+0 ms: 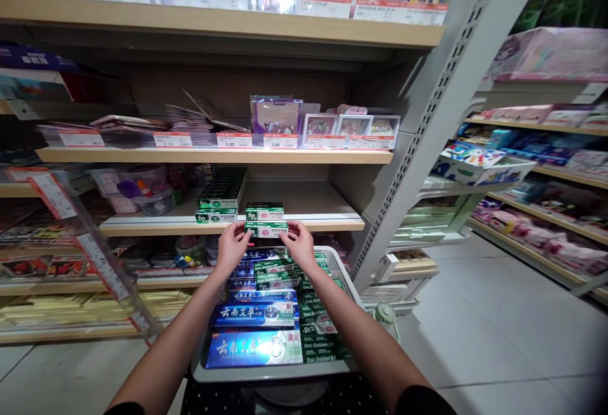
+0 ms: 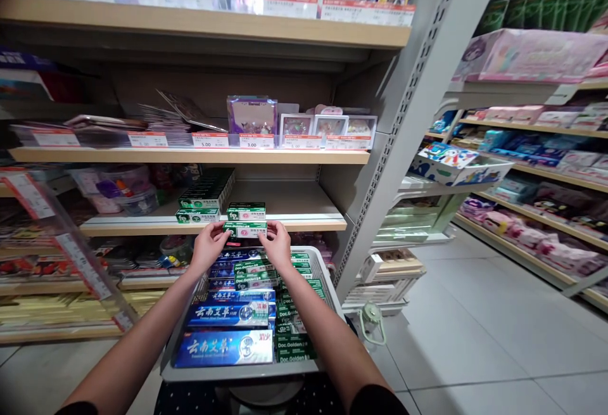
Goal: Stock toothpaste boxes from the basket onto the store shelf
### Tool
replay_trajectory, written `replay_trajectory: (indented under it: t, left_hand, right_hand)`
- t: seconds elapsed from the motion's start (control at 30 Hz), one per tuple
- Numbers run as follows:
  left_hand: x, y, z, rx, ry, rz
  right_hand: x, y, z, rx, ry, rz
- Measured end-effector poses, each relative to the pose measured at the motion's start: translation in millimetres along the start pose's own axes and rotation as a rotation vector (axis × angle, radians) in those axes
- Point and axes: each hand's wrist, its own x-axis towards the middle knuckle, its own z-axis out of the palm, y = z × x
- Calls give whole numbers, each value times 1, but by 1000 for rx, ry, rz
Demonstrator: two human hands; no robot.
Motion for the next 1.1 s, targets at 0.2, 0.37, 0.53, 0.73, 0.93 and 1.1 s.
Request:
replay_trajectory:
  t: [0.2,0.37,0.53,0.73,0.93,1.1]
  left_hand:
    - [23,0,10,198,76,98]
    - [28,-2,14,273,86,110]
    - [32,-5,17,303,115,104]
    - [39,-5,21,344,117,82]
    - [42,-1,25,409,142,78]
    - [44,-6,26,480,150,116]
  right_hand:
    - [24,-3,8,-100,51,-89]
    - [30,3,13,-162,80,-104]
    - [35,7,19,-147,84,-64]
    - [43,16,24,-175,86,-43]
    - [51,18,28,-211,104,-59]
    - [51,17,29,-220,109,-56]
